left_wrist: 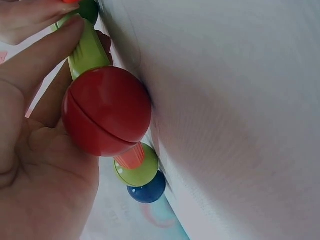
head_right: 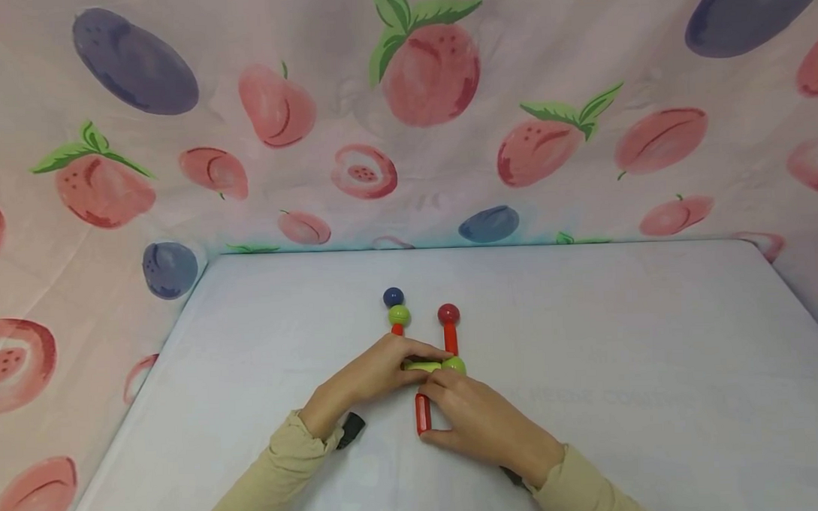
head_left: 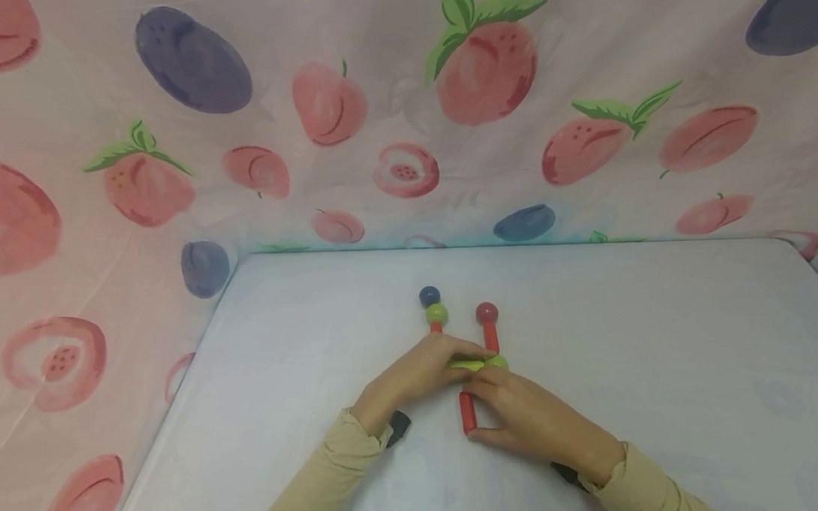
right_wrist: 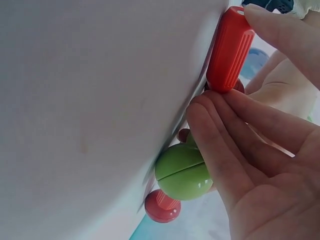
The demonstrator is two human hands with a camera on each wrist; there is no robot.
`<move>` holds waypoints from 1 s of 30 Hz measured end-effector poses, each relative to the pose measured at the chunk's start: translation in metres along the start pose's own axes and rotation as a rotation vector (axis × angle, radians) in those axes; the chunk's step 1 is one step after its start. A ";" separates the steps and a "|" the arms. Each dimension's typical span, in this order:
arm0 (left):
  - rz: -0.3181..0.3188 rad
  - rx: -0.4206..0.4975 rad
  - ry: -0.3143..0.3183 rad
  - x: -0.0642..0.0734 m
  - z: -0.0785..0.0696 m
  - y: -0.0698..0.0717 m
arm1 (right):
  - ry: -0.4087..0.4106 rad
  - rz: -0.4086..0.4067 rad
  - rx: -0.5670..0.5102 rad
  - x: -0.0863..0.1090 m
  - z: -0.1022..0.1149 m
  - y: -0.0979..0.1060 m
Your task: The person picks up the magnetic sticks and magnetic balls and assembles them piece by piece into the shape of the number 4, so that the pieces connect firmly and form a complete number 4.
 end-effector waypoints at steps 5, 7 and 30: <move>-0.004 0.010 -0.004 0.000 0.000 0.000 | 0.000 -0.013 0.000 0.003 -0.001 0.003; -0.003 0.021 0.000 0.000 0.001 0.000 | -0.018 -0.010 0.001 0.005 -0.003 0.003; 0.000 0.024 -0.003 -0.001 0.004 -0.002 | -0.039 -0.092 0.044 0.023 -0.017 0.012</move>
Point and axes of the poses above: each hand's wrist, its own x-axis away from the middle knuckle, its own y-axis out of the back of the hand, z = x × y, the point moved 6 cm from there along -x, towards the middle knuckle, and after that the axes turned 3 degrees about -y, right-handed, at the moved point
